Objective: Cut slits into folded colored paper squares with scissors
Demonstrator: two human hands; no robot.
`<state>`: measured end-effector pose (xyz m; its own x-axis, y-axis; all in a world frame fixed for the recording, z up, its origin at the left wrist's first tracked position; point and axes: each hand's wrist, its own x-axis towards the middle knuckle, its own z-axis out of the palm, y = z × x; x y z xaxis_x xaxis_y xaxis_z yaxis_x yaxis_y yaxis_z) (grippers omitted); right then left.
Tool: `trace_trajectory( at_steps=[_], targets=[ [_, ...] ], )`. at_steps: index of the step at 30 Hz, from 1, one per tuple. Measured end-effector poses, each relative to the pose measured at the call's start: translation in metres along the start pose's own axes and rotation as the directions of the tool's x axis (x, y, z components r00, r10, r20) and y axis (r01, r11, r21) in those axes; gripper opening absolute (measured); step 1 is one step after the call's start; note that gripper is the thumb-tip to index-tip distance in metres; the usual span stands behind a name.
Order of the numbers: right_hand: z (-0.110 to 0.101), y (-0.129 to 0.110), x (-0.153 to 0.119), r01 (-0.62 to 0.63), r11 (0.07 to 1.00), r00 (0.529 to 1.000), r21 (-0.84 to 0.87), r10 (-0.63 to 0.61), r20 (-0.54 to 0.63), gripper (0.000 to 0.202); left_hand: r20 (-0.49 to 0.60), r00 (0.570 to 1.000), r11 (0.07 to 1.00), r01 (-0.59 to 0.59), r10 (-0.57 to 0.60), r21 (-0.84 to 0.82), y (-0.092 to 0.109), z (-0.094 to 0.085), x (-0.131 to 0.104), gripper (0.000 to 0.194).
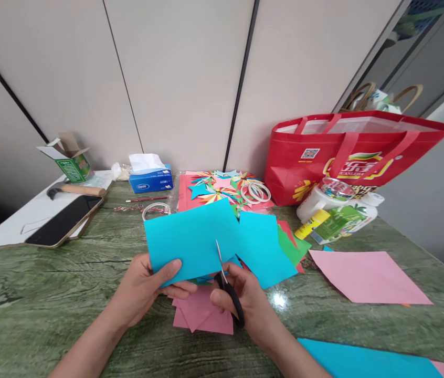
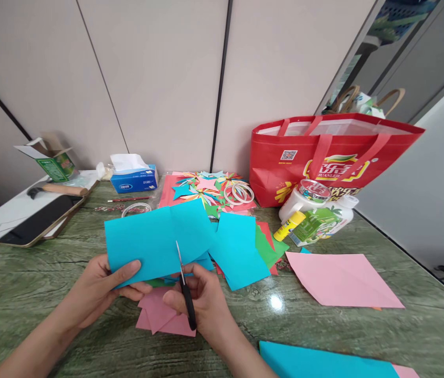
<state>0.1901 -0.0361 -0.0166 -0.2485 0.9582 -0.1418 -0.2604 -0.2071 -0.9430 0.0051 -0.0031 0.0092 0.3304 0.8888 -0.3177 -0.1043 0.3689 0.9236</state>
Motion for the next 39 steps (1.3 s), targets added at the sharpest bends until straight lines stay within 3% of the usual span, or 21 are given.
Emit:
trace_trajectory(
  at_steps=[39],
  targets=[
    [-0.0018,0.0048,0.0015,-0.013,1.0,1.0,-0.006,0.013,-0.016,0.043,-0.002,1.0,1.0,0.018,-0.018,-0.021,0.0034,0.0039,-0.0014,0.021]
  ],
)
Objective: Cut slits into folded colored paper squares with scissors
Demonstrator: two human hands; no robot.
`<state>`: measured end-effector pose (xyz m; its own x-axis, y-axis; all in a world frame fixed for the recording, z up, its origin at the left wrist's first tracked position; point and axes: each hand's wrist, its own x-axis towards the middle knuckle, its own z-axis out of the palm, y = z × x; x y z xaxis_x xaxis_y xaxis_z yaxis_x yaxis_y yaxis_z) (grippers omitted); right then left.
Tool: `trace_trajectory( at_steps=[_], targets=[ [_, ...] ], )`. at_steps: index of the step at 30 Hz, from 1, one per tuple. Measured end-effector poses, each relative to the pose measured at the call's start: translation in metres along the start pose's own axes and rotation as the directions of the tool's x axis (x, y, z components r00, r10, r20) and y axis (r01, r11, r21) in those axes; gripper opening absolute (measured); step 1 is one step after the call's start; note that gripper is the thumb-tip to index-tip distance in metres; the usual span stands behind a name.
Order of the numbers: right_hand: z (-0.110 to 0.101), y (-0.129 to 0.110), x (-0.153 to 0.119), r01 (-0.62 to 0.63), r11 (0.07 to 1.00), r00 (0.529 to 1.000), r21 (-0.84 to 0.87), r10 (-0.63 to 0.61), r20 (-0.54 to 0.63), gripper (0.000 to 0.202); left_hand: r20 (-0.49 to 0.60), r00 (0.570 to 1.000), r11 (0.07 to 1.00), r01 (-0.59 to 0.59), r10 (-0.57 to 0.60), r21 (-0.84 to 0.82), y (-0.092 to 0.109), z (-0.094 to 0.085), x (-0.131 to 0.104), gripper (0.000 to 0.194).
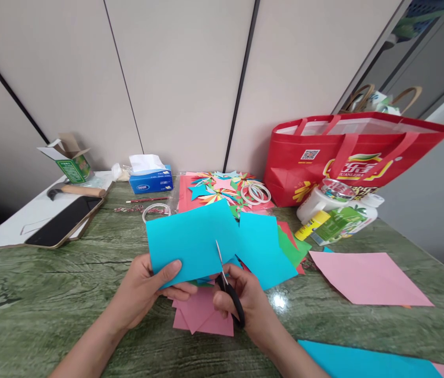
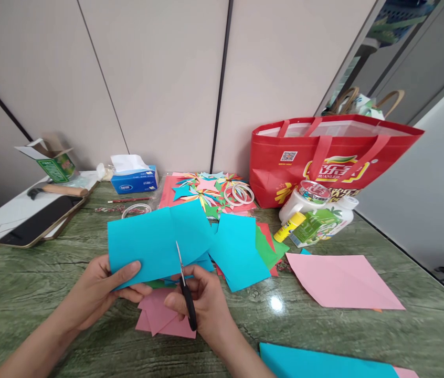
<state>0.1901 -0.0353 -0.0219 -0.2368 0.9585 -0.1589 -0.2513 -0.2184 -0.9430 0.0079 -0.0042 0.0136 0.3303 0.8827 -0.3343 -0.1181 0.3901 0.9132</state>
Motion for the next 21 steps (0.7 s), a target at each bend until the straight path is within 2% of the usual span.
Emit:
trace_trajectory(
  at_steps=[9,21],
  targets=[
    [0.0006,-0.004,-0.0014,-0.008,1.0,1.0,-0.008,0.008,-0.005,0.042,-0.001,1.0,1.0,-0.005,0.005,-0.001,0.0005,-0.0001,0.0,0.022],
    [-0.0008,0.0054,0.001,0.024,0.999,1.0,0.023,-0.024,-0.012,0.035,0.012,1.0,1.0,-0.006,0.006,-0.005,-0.0009,-0.0002,-0.0003,0.02]
  ],
)
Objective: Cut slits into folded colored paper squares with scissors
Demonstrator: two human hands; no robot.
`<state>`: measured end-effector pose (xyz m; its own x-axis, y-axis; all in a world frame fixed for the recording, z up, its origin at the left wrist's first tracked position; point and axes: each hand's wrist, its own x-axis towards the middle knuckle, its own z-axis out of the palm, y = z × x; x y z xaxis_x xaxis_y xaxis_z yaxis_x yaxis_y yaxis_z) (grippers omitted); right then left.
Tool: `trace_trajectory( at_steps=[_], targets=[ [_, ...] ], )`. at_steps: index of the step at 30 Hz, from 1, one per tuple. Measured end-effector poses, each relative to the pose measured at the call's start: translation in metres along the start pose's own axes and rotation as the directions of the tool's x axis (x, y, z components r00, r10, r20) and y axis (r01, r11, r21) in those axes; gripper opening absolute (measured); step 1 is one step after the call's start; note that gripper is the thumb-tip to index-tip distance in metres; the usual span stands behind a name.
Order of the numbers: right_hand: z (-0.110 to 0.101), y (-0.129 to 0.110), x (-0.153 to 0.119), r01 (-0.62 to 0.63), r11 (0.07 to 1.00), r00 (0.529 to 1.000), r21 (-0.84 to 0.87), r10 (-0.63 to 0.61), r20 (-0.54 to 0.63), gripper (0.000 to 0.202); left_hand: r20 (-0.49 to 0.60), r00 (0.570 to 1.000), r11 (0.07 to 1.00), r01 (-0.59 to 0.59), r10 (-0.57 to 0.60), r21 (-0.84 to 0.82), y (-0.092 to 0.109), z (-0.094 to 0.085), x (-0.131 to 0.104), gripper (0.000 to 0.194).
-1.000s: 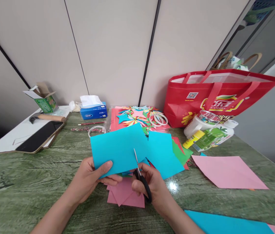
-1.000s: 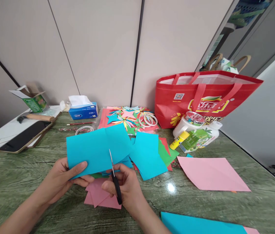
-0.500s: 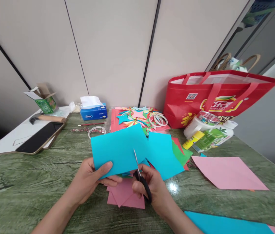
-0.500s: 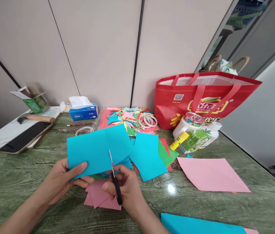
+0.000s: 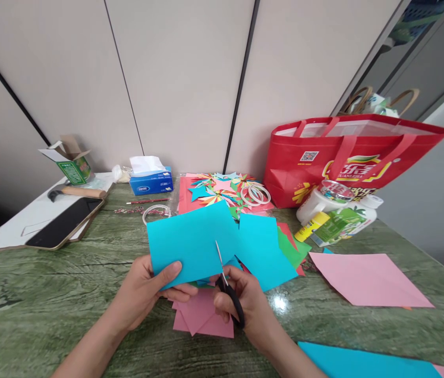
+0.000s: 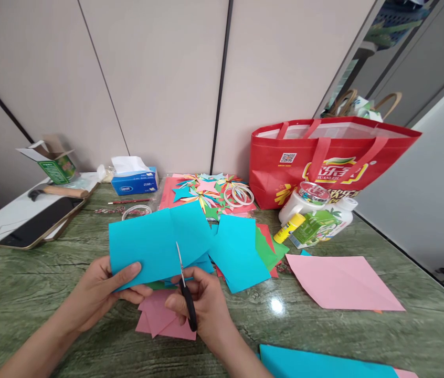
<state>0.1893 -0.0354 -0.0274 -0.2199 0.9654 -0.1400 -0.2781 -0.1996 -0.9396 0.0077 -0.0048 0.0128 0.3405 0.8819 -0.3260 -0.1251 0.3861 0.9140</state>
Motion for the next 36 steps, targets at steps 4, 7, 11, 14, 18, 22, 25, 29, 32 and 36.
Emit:
trace_trajectory(
  at_steps=[4,7,11,14,18,22,25,29,32,36],
  targets=[
    [0.0,-0.001,-0.001,-0.024,1.0,1.0,0.003,0.025,-0.005,0.036,0.007,1.0,1.0,-0.008,0.008,0.0,0.0,-0.001,0.001,0.02],
    [0.001,-0.001,-0.001,-0.025,0.999,1.0,0.02,0.026,-0.009,0.036,0.012,1.0,1.0,-0.013,0.013,0.001,0.0,-0.001,0.001,0.019],
    [0.001,-0.001,0.0,-0.031,0.999,0.999,0.029,0.032,-0.013,0.037,0.002,1.0,1.0,-0.006,0.006,-0.004,0.0,0.0,0.001,0.021],
    [0.001,0.0,0.0,-0.032,0.999,0.999,0.034,0.033,-0.025,0.037,0.006,1.0,1.0,-0.011,0.011,-0.005,0.001,0.0,0.001,0.021],
    [0.002,0.001,0.0,-0.045,0.999,0.998,0.027,0.046,-0.037,0.038,0.004,1.0,1.0,-0.01,0.01,-0.011,0.0,0.0,0.001,0.021],
    [0.002,-0.001,0.0,-0.05,0.999,0.998,0.014,0.051,-0.048,0.037,0.0,1.0,1.0,-0.01,0.01,-0.014,-0.001,-0.001,0.002,0.021],
    [0.001,-0.006,-0.001,-0.021,1.0,0.992,0.023,0.024,-0.122,0.034,-0.009,1.0,1.0,-0.014,0.014,-0.018,-0.002,-0.002,0.002,0.021],
    [-0.003,-0.011,-0.001,0.007,1.0,0.982,0.021,-0.003,-0.191,0.029,0.011,0.999,0.999,-0.032,0.032,0.011,-0.004,-0.004,0.003,0.02],
    [-0.003,-0.011,-0.001,0.01,1.0,0.986,0.011,-0.008,-0.165,0.03,0.025,0.999,0.999,-0.043,0.042,0.025,-0.004,-0.004,0.003,0.021],
    [-0.003,-0.011,0.0,0.042,0.999,0.988,-0.002,-0.042,-0.146,0.032,-0.006,0.999,0.999,-0.047,0.047,0.021,-0.002,-0.003,0.003,0.021]
  ],
)
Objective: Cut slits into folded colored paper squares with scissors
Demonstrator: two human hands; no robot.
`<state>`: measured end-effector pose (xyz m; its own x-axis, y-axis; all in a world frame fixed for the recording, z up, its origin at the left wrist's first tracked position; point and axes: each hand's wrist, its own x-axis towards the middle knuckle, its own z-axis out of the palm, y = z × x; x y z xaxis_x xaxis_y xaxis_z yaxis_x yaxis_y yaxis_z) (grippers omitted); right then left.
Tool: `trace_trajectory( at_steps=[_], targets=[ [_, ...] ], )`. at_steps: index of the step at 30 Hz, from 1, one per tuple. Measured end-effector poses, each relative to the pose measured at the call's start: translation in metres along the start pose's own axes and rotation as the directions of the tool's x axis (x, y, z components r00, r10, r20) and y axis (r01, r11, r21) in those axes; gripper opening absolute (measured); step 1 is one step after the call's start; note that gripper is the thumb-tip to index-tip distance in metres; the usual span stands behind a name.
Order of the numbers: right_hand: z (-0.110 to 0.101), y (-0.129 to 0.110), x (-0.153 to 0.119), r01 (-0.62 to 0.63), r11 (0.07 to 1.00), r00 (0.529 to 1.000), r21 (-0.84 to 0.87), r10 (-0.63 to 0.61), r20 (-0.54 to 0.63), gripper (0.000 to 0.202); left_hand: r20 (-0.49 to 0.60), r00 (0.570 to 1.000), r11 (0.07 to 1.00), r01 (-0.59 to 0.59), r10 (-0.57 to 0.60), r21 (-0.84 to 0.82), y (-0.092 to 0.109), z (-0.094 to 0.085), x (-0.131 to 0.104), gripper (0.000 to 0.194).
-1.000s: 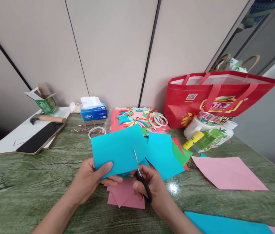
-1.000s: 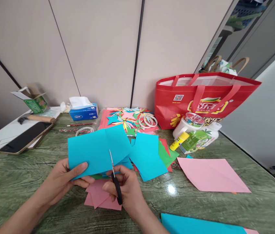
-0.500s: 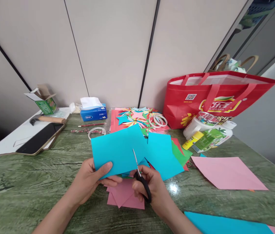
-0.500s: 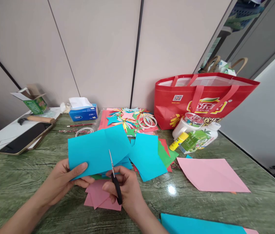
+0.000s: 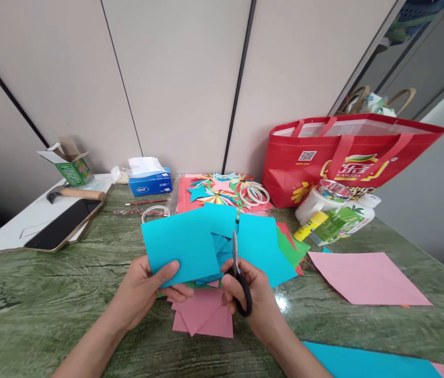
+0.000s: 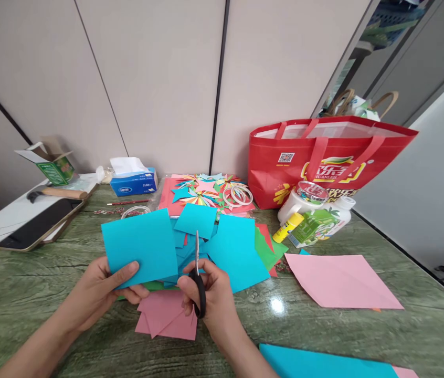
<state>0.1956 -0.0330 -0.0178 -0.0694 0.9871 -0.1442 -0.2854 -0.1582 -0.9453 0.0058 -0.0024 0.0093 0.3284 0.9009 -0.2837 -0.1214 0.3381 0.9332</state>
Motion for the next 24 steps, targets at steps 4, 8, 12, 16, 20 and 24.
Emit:
trace_trajectory(
  at_steps=[4,8,12,16,20,24],
  targets=[
    [-0.002,0.002,0.0,0.05,0.998,0.995,-0.027,-0.048,0.092,0.036,0.015,1.0,1.0,0.015,-0.015,-0.015,0.001,0.0,-0.001,0.02],
    [-0.002,0.007,-0.001,0.044,0.998,0.972,-0.052,-0.03,0.235,0.04,0.024,1.0,1.0,0.017,-0.017,-0.013,0.001,0.0,-0.001,0.019],
    [0.002,0.006,-0.002,0.089,0.996,0.961,-0.017,-0.081,0.263,0.039,0.052,0.997,0.998,0.05,-0.052,0.032,0.0,0.003,-0.003,0.022],
    [0.003,0.002,-0.002,0.134,0.991,0.96,-0.011,-0.127,0.249,0.038,0.092,0.993,0.997,0.063,-0.068,0.051,-0.003,0.005,-0.003,0.024],
    [0.002,0.005,-0.001,0.127,0.991,0.97,-0.047,-0.114,0.215,0.04,0.081,0.994,0.995,0.065,-0.071,0.07,-0.005,0.005,-0.002,0.025],
    [0.002,0.01,-0.001,0.046,0.993,0.985,-0.105,-0.028,0.169,0.041,0.069,0.995,0.995,0.068,-0.073,0.072,-0.004,0.008,-0.002,0.027]
  ],
)
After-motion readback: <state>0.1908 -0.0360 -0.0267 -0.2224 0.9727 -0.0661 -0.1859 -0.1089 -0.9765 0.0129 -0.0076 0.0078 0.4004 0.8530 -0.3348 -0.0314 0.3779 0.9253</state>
